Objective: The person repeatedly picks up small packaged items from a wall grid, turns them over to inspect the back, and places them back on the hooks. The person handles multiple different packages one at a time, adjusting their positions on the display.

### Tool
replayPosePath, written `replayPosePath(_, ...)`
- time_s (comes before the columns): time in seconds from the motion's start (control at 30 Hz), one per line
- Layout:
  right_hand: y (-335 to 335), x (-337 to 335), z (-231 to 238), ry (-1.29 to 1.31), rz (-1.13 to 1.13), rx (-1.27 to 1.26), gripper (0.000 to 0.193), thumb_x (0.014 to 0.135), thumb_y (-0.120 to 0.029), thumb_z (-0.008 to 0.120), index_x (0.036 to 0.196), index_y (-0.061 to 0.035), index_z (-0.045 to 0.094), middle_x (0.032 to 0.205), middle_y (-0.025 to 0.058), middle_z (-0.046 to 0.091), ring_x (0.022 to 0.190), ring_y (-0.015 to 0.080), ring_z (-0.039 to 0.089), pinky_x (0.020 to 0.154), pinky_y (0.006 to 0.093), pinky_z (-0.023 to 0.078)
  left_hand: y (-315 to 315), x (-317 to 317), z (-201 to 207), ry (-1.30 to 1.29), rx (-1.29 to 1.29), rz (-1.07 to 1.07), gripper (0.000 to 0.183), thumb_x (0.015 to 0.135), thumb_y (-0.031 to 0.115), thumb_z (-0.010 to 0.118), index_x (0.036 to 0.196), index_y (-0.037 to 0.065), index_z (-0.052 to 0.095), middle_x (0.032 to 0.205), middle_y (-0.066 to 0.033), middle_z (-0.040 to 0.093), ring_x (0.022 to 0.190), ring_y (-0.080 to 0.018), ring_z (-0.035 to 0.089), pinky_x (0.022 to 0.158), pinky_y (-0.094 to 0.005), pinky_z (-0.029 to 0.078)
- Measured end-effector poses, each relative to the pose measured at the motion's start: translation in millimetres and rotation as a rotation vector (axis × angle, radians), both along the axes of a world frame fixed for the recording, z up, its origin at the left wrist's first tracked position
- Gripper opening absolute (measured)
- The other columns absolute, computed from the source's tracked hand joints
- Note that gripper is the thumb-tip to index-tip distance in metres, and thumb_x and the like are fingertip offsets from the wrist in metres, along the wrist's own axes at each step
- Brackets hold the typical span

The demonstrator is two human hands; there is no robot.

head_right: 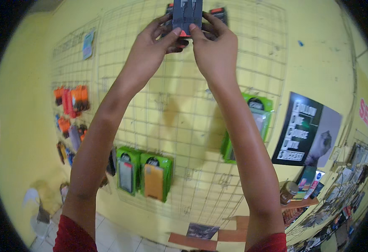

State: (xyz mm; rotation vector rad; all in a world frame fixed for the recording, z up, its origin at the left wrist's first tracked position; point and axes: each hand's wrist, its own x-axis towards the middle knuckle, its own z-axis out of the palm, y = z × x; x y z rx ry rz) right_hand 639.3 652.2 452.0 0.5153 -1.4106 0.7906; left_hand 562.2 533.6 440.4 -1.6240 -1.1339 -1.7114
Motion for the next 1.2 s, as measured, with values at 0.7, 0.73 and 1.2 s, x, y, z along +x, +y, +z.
replayPosePath(0.7,-401.9,-148.6,-375.8,-0.757,0.617,-0.226,0.058,0.093,0.008,0.063,0.147,0.0033,0.043,0.127,0.0146,0.061,0.110,0.0168,0.063,0.092,0.0314,0.056,-444.1,-91.2,-370.3,-0.807,-0.139,0.197,0.058,0.097,-0.004,0.059,0.151,0.003,0.040,0.122,-0.0070,0.060,0.100,-0.0098,0.059,0.090,-0.0262,0.048)
replayPosePath(0.73,-416.4,-162.4,-384.8,-0.725,0.673,-0.225,0.058,0.092,0.009,0.063,0.146,0.0030,0.044,0.127,0.0147,0.062,0.110,0.0176,0.063,0.091,0.0315,0.056,-457.5,-97.4,-374.2,-0.865,-0.127,0.212,0.058,0.096,-0.005,0.059,0.151,0.001,0.039,0.125,-0.0078,0.060,0.098,-0.0100,0.059,0.089,-0.0266,0.049)
replayPosePath(1.2,-576.0,-383.7,-421.5,-0.728,0.660,-0.257,0.059,0.088,0.013,0.065,0.144,0.0021,0.048,0.128,0.0157,0.061,0.111,0.0201,0.065,0.085,0.0292,0.059,-612.5,-316.0,-403.4,-0.888,-0.220,0.317,0.057,0.097,-0.006,0.056,0.151,0.001,0.038,0.123,-0.0084,0.059,0.099,-0.0115,0.060,0.089,-0.0276,0.051)
